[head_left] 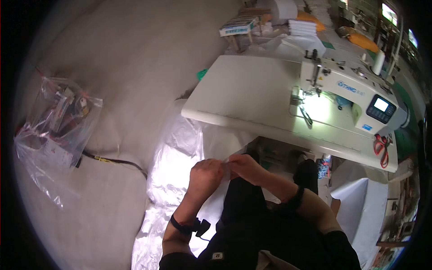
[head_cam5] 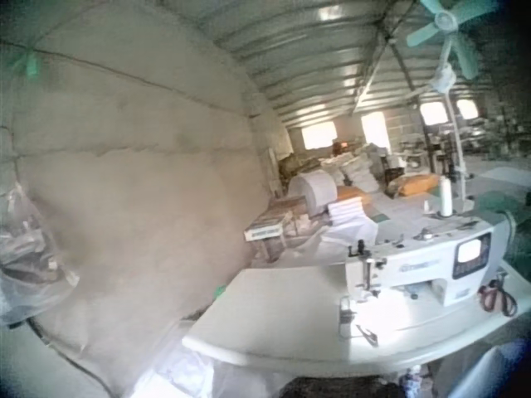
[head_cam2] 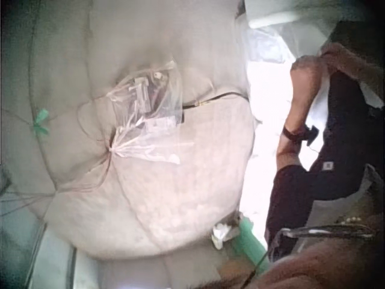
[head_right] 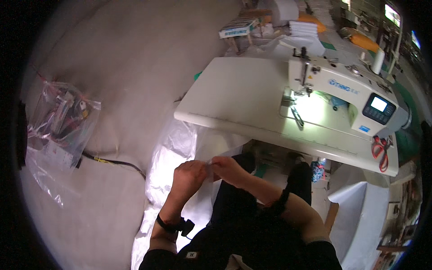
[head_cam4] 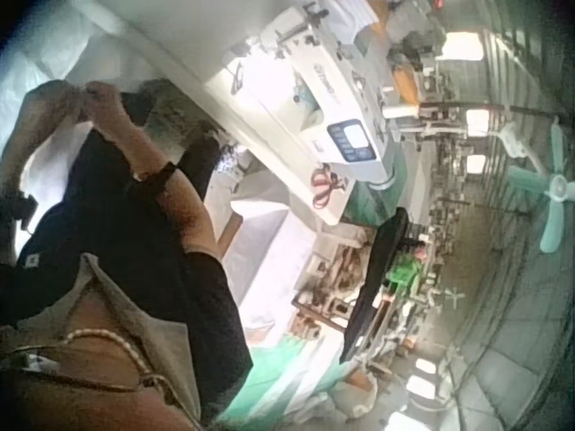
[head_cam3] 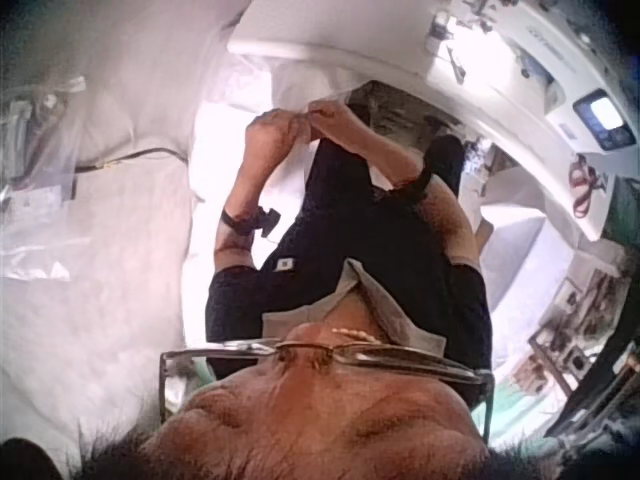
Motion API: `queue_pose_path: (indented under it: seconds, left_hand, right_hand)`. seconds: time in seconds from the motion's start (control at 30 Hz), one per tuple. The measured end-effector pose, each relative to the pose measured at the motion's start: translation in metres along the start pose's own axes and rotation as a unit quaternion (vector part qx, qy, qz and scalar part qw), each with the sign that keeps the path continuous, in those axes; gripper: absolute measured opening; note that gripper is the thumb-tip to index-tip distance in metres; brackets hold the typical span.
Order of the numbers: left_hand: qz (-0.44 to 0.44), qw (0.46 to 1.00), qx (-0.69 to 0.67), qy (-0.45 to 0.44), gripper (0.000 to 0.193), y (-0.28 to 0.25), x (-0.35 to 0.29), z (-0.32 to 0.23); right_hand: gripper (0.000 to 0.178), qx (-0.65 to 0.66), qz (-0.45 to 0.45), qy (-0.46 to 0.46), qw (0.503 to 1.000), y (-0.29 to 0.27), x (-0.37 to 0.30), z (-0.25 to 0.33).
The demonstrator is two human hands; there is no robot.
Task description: The person is sewing large white plastic sheets together using an industrial sewing machine.
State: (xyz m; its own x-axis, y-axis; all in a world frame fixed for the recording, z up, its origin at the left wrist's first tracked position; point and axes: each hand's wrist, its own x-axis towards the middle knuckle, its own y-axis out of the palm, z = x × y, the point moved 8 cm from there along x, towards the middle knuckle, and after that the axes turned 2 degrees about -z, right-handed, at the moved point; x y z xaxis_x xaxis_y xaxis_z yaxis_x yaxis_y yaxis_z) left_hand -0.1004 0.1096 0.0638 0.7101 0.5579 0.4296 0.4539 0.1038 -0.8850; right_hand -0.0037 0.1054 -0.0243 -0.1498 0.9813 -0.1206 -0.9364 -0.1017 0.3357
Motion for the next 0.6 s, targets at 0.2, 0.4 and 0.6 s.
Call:
queue_pose_path:
  seconds: [0.2,0.4,0.6]
  left_hand:
    - [-0.166,0.961,0.081,-0.204,0.020,-0.039,-0.019,0.126]
    - [-0.512,0.777,0.174,-0.323,0.031,-0.275,-0.070,0.327]
    - [-0.479,0.693,0.249,-0.478,0.036,-0.310,-0.078,0.443]
  right_hand:
    - [0.015,0.063,-0.011,-0.091,0.994,-0.012,-0.049,0.042]
    - [0.015,0.120,-0.041,-0.442,0.888,-0.104,-0.178,0.136]
    - [0.027,-0.073,-0.716,-0.295,0.629,-0.312,-0.385,0.071]
